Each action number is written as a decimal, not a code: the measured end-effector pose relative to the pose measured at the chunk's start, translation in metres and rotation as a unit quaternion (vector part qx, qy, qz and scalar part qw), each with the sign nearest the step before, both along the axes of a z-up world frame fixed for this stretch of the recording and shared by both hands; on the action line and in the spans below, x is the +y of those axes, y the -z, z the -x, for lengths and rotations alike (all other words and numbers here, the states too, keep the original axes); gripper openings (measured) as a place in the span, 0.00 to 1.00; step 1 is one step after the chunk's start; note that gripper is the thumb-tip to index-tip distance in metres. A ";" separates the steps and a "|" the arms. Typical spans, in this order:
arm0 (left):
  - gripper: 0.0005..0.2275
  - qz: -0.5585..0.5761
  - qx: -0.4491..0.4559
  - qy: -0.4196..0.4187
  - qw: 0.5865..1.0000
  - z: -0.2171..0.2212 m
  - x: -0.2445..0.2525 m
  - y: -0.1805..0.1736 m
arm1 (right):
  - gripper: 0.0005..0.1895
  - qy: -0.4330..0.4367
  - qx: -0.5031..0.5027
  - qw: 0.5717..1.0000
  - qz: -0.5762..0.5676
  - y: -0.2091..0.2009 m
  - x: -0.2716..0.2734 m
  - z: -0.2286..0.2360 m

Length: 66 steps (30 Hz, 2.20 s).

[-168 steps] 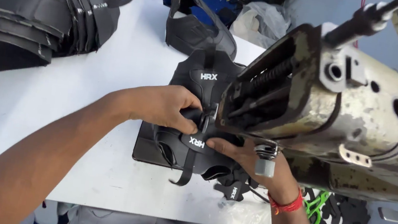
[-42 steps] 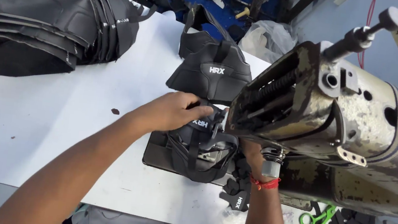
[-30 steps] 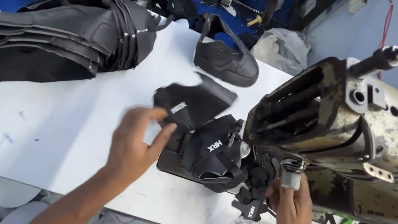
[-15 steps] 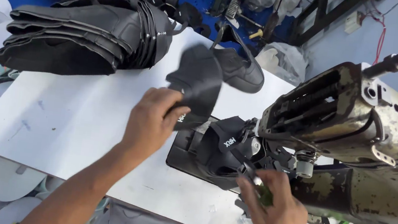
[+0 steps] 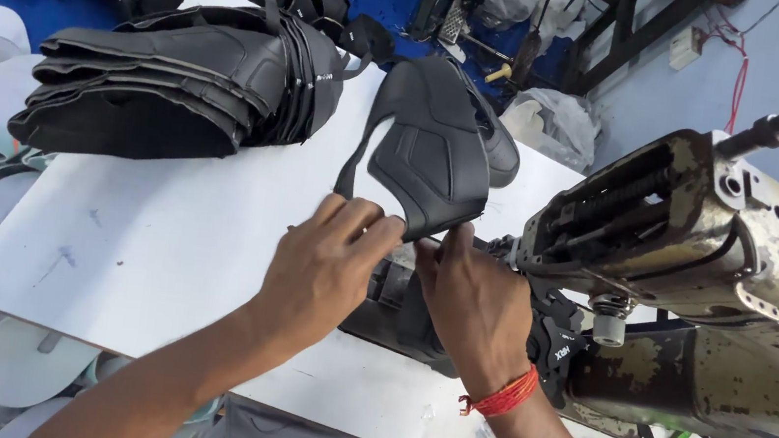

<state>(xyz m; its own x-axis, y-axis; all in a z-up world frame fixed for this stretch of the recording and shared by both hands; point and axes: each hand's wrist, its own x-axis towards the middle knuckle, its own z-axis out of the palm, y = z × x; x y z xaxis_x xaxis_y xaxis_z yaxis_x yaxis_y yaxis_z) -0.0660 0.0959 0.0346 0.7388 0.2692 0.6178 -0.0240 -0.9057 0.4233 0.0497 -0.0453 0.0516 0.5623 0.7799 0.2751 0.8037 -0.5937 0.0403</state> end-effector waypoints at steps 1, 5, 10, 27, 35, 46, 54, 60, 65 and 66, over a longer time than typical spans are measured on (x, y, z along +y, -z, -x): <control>0.07 -0.001 -0.025 -0.008 1.000 0.002 0.001 -0.008 | 0.20 0.023 0.019 0.999 0.012 0.001 0.000 0.000; 0.10 -0.049 -0.077 -0.001 0.996 0.013 0.011 -0.054 | 0.19 0.049 0.073 0.996 -0.034 -0.005 -0.004 0.010; 0.11 -0.175 -0.097 0.009 0.980 -0.046 0.047 -0.064 | 0.21 0.041 0.169 0.977 -0.121 -0.018 -0.031 0.034; 0.43 0.645 0.236 0.373 0.624 -0.070 -0.006 0.059 | 0.14 0.276 0.557 0.737 -0.264 0.088 -0.166 -0.010; 0.28 0.757 0.192 0.263 0.566 -0.077 -0.036 0.082 | 0.14 0.161 0.647 0.564 -0.488 0.125 -0.151 -0.043; 0.16 0.547 0.109 0.108 0.823 -0.066 -0.079 0.077 | 0.12 0.075 0.687 0.498 -0.523 0.085 -0.140 -0.057; 0.12 0.474 0.059 0.117 0.871 -0.066 -0.076 0.080 | 0.12 0.139 0.561 0.757 -0.305 0.037 -0.108 -0.050; 0.12 0.577 0.105 0.122 0.801 -0.072 -0.066 0.073 | 0.17 0.200 0.483 0.834 -0.178 0.030 -0.097 -0.040; 0.14 0.616 0.154 0.148 0.758 -0.075 -0.056 0.078 | 0.22 0.215 0.415 0.871 -0.152 0.027 -0.084 -0.030; 0.14 0.616 0.155 0.149 0.758 -0.074 -0.055 0.072 | 0.22 0.216 0.415 0.871 -0.152 0.033 -0.086 -0.030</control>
<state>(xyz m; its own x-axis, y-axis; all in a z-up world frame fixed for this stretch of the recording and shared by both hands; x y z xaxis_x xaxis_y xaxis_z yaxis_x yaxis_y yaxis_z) 0.0075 0.0407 -0.0379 0.9386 0.2934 -0.1814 0.1230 0.2067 0.9706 0.0794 -0.1308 0.0189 0.8889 0.4077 -0.2091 0.1796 -0.7299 -0.6596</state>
